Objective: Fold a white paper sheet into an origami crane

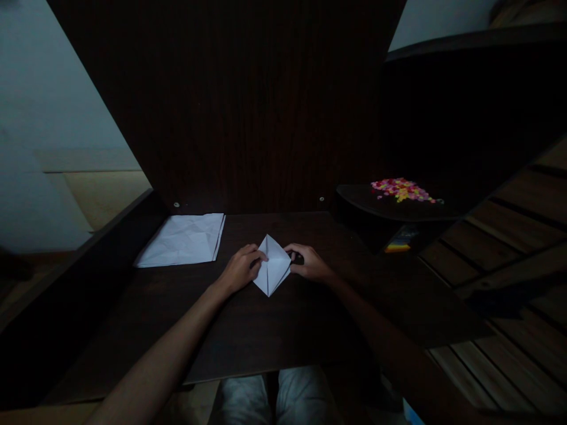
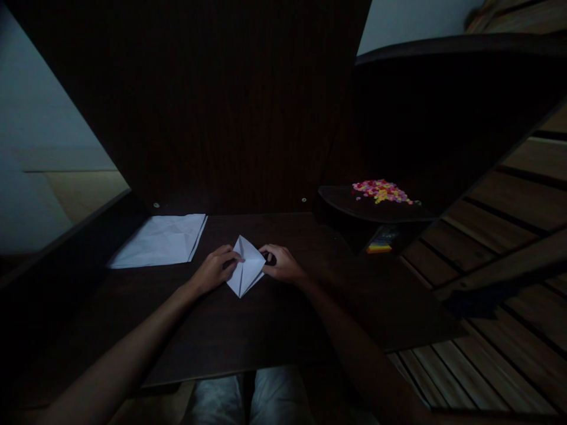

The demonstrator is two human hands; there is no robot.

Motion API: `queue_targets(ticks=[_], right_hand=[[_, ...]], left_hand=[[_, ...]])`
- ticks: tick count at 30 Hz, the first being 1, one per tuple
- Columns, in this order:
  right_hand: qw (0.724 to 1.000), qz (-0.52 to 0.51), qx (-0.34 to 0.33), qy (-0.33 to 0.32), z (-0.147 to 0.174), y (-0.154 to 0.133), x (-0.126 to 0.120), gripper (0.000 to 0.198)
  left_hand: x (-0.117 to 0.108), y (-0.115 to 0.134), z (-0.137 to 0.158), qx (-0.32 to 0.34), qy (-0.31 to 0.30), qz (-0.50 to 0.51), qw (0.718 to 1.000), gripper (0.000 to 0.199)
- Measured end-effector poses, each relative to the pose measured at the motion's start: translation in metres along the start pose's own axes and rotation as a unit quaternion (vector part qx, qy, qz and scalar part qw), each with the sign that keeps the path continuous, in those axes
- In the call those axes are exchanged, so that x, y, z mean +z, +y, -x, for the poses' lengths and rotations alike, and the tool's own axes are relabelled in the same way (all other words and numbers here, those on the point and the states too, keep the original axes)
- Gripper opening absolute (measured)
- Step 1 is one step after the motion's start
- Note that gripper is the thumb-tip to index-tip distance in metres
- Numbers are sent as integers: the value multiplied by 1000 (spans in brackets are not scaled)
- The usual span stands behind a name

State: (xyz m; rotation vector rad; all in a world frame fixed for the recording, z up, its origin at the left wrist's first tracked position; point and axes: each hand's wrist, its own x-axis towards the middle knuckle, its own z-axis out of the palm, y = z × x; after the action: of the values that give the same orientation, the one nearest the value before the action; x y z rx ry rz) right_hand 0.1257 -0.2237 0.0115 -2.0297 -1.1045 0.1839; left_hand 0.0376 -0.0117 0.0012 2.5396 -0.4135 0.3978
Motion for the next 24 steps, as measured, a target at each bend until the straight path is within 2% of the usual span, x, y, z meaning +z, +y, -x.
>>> queue_targets(ticks=[24], right_hand=[[999,-30,25,18,-3,5,8,16]], left_hand=[[3,1,2,-14,-23,-46,999,22]])
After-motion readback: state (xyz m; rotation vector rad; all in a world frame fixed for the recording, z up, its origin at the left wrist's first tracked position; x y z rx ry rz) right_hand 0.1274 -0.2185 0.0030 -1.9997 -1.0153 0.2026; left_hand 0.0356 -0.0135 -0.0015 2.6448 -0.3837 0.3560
